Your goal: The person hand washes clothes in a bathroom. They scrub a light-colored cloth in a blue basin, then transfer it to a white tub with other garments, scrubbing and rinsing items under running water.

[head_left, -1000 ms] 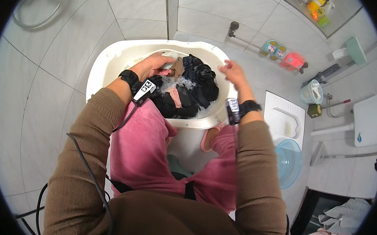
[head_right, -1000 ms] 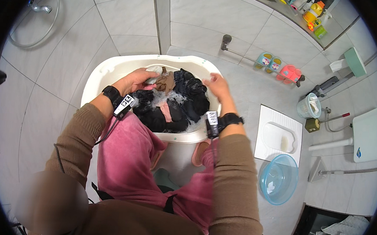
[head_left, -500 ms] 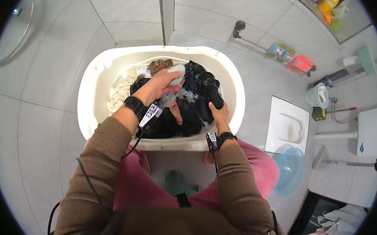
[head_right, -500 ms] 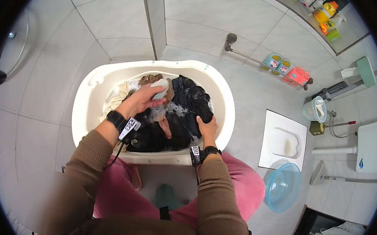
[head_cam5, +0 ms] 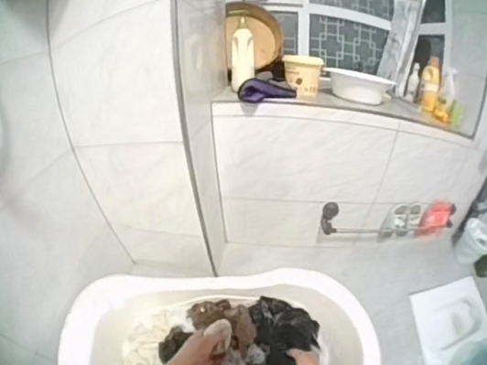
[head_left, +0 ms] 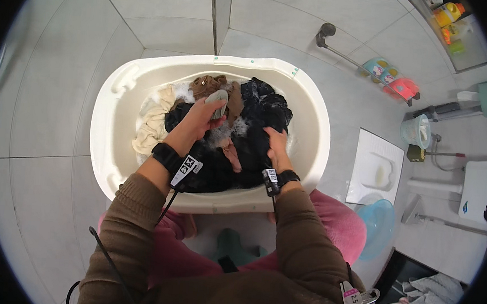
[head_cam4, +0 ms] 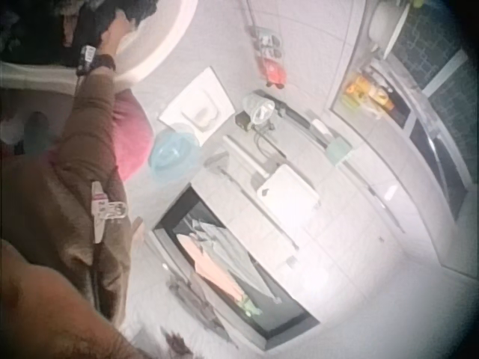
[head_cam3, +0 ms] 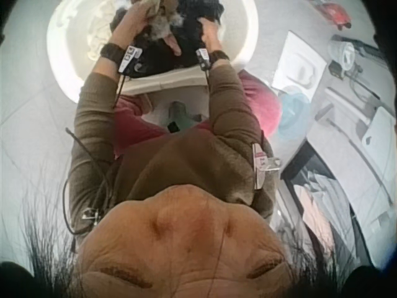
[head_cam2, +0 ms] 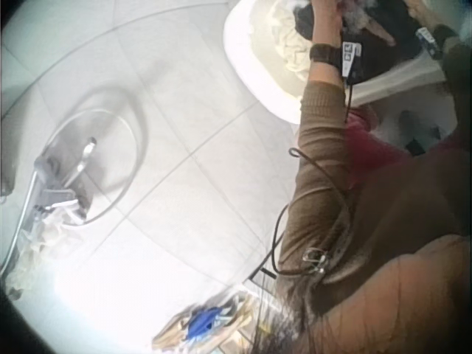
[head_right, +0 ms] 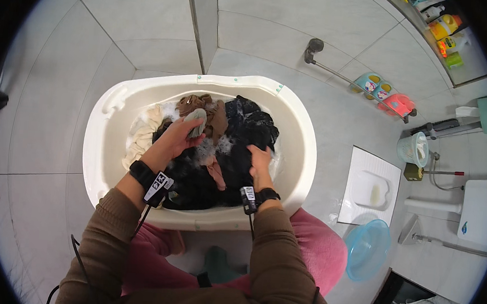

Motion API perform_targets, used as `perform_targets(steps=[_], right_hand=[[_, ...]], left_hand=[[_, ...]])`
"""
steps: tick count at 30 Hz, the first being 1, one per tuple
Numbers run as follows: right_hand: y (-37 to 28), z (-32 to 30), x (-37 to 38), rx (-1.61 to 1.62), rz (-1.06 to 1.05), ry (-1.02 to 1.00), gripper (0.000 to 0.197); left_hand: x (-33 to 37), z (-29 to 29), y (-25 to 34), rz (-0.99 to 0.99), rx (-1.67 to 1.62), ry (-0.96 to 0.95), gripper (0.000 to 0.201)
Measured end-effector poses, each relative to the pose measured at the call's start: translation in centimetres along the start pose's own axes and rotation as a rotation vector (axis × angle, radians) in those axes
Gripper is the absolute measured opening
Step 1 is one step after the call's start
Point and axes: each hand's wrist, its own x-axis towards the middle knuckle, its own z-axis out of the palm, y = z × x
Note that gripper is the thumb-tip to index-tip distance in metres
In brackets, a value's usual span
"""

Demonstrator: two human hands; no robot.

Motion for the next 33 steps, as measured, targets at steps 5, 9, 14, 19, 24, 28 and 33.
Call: perform_targets(steps=[5,9,14,19,24,28,33], right_hand=[[-1.3,9.0,-5.1,0.261,0.038,-0.172,0.053],[-0.8,15.2,-8.8,0.312,-0.077,-0.307,0.051],[3.8,18.9,-12.1,0.405,-0.332,-0.978,0.052],[9.6,22.6,-15.7,0.323,-0.300,-1.163,0.041],[12.8,24.2,-17.0,0.238,-0.265,-1.146,0.034],[11.0,23.3,-15.5,0.090,-0.505,-0.966,0.033],[2.9,14.9,-6.7,-0.733,-0.883,-0.206,0.019]], left_hand=[[-0.3,3.5,1.3,0.078,-0.053,-0.069,0.031],[-2.1,4.9,3.3,0.132,-0.031,-0.141,0.033],[-3.4,5.4,4.9,0.156,-0.058,-0.095,0.034],[-3.4,5.1,4.6,0.151,-0.035,-0.059,0.032],[-2.6,3.8,3.7,0.110,-0.025,-0.036,0.035],[-1.7,1.5,2.7,0.108,0.003,0.049,0.035],[0.5,-0.6,1.3,0.083,-0.016,0.104,0.033]])
